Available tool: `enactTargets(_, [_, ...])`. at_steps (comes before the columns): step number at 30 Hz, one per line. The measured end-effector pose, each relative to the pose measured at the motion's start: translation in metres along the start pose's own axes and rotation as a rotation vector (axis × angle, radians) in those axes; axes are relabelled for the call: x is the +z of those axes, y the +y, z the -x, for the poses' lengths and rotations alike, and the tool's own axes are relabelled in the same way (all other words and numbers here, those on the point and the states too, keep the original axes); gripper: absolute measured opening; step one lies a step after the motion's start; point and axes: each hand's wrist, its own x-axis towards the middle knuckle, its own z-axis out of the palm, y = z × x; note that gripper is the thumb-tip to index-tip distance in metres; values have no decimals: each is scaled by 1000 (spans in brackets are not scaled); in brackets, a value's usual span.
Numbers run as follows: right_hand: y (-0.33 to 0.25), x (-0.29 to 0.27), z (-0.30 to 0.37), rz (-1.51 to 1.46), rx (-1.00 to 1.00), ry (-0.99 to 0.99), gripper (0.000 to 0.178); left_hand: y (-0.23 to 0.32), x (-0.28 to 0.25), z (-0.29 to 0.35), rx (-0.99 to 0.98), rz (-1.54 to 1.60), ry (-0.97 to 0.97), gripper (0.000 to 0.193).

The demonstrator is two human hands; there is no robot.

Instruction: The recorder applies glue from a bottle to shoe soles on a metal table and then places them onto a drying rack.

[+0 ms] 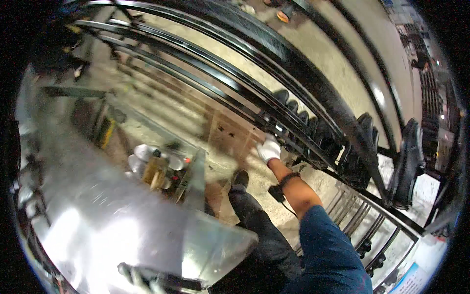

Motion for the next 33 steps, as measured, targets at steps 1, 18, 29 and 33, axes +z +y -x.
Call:
enactTargets(1, [-23,-34,20,-58,-226,-88,54,-1,1,5,-21,212,5,56])
enactTargets(18, [-571,-349,334,-1307,-638,-902,36,-10,-10,30,-118,518,197,50])
enactTargets(29, [-284,-289,501,-1210,-396,-729,50,-66,-36,-67,-500,1154,336,76])
enactTargets(33, [-208,-266,511,-1109,-499,-868,66,-127,-3,-85,-658,2138,147,42])
